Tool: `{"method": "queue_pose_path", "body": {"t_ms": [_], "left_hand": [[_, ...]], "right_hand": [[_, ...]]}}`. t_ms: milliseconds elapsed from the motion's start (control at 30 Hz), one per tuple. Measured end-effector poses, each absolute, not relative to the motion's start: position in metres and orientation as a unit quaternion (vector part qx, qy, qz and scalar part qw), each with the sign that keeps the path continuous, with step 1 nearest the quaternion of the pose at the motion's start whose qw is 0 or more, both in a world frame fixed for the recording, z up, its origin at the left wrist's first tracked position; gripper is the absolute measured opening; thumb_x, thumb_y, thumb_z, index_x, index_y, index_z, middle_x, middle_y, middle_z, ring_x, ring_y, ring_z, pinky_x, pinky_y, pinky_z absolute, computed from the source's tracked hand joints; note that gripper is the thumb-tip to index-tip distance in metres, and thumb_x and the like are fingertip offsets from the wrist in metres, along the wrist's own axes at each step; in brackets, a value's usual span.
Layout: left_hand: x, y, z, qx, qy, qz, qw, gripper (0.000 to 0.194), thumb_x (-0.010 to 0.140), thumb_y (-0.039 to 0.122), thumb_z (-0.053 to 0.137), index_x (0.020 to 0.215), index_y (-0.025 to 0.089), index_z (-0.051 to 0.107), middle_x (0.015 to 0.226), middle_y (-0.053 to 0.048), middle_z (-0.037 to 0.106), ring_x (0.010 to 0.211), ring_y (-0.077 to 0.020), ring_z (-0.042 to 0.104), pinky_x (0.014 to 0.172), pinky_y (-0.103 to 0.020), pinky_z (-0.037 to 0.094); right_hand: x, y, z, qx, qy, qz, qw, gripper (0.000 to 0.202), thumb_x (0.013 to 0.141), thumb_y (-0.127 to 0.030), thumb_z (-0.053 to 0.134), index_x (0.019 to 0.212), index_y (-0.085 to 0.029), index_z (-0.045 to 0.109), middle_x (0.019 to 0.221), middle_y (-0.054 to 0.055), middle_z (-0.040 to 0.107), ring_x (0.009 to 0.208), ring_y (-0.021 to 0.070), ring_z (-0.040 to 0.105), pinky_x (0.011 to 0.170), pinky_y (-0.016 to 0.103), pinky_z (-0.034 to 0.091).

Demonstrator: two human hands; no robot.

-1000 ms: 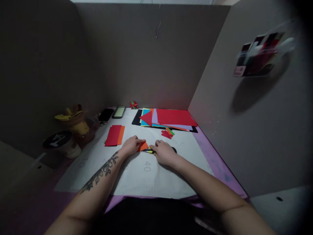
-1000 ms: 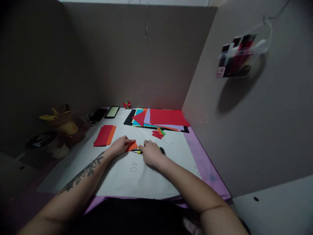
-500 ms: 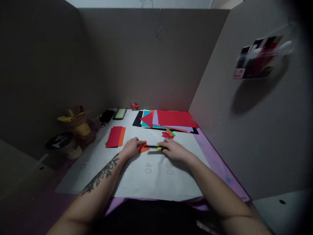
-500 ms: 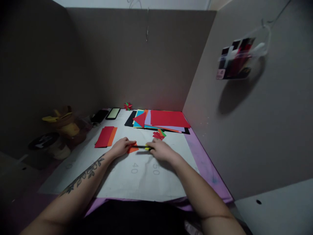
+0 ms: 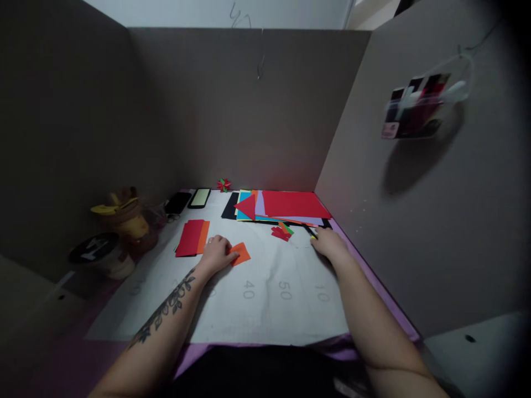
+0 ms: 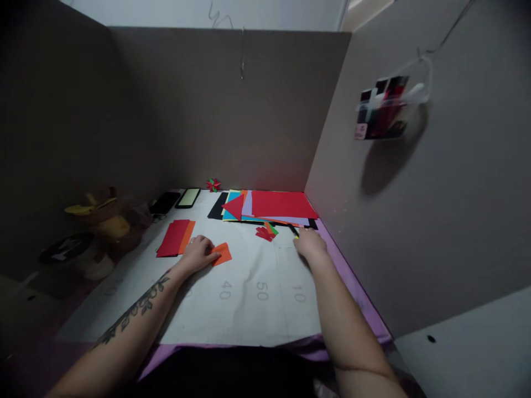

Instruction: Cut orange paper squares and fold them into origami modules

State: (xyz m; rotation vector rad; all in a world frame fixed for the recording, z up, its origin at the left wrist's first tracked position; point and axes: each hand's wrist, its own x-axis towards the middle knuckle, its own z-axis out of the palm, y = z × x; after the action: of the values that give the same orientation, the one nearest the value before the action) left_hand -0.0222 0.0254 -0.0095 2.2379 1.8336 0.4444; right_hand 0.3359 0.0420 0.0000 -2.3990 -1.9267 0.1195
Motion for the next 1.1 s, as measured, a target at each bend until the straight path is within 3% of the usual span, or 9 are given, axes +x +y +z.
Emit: {"method": "queue_pose_path", "body": {"t_ms": [100, 200, 333, 433, 567, 800, 1000, 1100], "left_hand": [[-0.022, 0.024, -0.008, 0.772, 0.590, 0.181, 0.152, 0.022, 0.070, 0.040, 0.062, 0.076, 0.019, 0.058, 0.082, -0.005, 0.060, 0.084, -0.0215, 0.054, 0.072, -0.031, 0.040], [-0.019, 0.020, -0.009, 0.753, 0.549, 0.260, 0.253, 0.018, 0.073, 0.034, 0.058, 0.083, 0.020, 0.055, 0.071, 0.001, 0.058, 0.068, -0.0149, 0.054, 0.061, -0.026, 0.040], [-0.012, 0.016, -0.011, 0.651, 0.497, 0.380, 0.431, 0.039, 0.072, 0.033, 0.060, 0.106, 0.019, 0.049, 0.073, 0.002, 0.062, 0.063, -0.0122, 0.057, 0.059, -0.024, 0.043], [-0.009, 0.014, -0.010, 0.583, 0.490, 0.419, 0.494, 0.055, 0.065, 0.032, 0.067, 0.115, 0.017, 0.047, 0.073, 0.000, 0.065, 0.061, -0.0130, 0.060, 0.057, -0.024, 0.045], [-0.009, 0.013, -0.006, 0.553, 0.503, 0.446, 0.492, 0.052, 0.062, 0.032, 0.072, 0.106, 0.016, 0.052, 0.068, -0.001, 0.066, 0.060, -0.0139, 0.061, 0.056, -0.023, 0.045], [-0.005, 0.010, -0.005, 0.561, 0.509, 0.443, 0.480, 0.047, 0.060, 0.034, 0.074, 0.099, 0.015, 0.054, 0.062, 0.002, 0.062, 0.054, -0.0126, 0.059, 0.054, -0.023, 0.045], [-0.004, 0.009, -0.009, 0.620, 0.475, 0.420, 0.463, 0.048, 0.060, 0.027, 0.073, 0.103, 0.014, 0.058, 0.074, -0.002, 0.065, 0.067, -0.0145, 0.061, 0.062, -0.025, 0.047], [-0.004, 0.008, -0.009, 0.644, 0.474, 0.409, 0.441, 0.044, 0.063, 0.026, 0.070, 0.103, 0.014, 0.059, 0.070, 0.000, 0.062, 0.065, -0.0138, 0.059, 0.060, -0.024, 0.045]], "right_hand": [[0.296, 0.033, 0.004, -0.706, -0.696, 0.029, 0.124, 0.038, 0.085, -0.030, 0.049, 0.118, -0.015, 0.055, 0.114, 0.015, 0.056, 0.103, 0.0248, 0.053, 0.082, 0.033, 0.040], [0.251, 0.021, -0.002, -0.570, -0.777, 0.140, 0.227, 0.034, 0.083, -0.026, 0.051, 0.116, -0.017, 0.057, 0.109, 0.010, 0.057, 0.099, 0.0197, 0.054, 0.086, 0.031, 0.041], [0.206, 0.007, -0.015, -0.468, -0.769, 0.292, 0.323, 0.045, 0.077, -0.020, 0.055, 0.122, -0.018, 0.051, 0.109, 0.008, 0.058, 0.094, 0.0161, 0.056, 0.084, 0.030, 0.045], [0.190, 0.003, -0.019, -0.456, -0.707, 0.383, 0.381, 0.047, 0.074, -0.019, 0.055, 0.120, -0.018, 0.051, 0.104, 0.006, 0.061, 0.091, 0.0158, 0.058, 0.080, 0.029, 0.048], [0.185, -0.001, -0.018, -0.432, -0.633, 0.468, 0.440, 0.042, 0.072, -0.022, 0.056, 0.113, -0.018, 0.054, 0.088, 0.002, 0.063, 0.077, 0.0141, 0.059, 0.071, 0.028, 0.049], [0.185, 0.000, -0.022, -0.466, -0.568, 0.485, 0.475, 0.035, 0.060, -0.022, 0.066, 0.094, -0.018, 0.057, 0.056, -0.009, 0.049, 0.048, 0.0082, 0.047, 0.049, 0.021, 0.042], [0.188, 0.004, -0.029, -0.498, -0.563, 0.462, 0.471, 0.027, 0.061, -0.020, 0.063, 0.088, -0.017, 0.060, 0.051, -0.008, 0.052, 0.045, 0.0094, 0.049, 0.047, 0.021, 0.041], [0.189, 0.004, -0.029, -0.498, -0.574, 0.447, 0.471, 0.023, 0.063, -0.020, 0.061, 0.086, -0.017, 0.061, 0.052, -0.006, 0.054, 0.047, 0.0097, 0.049, 0.048, 0.021, 0.040]]}}
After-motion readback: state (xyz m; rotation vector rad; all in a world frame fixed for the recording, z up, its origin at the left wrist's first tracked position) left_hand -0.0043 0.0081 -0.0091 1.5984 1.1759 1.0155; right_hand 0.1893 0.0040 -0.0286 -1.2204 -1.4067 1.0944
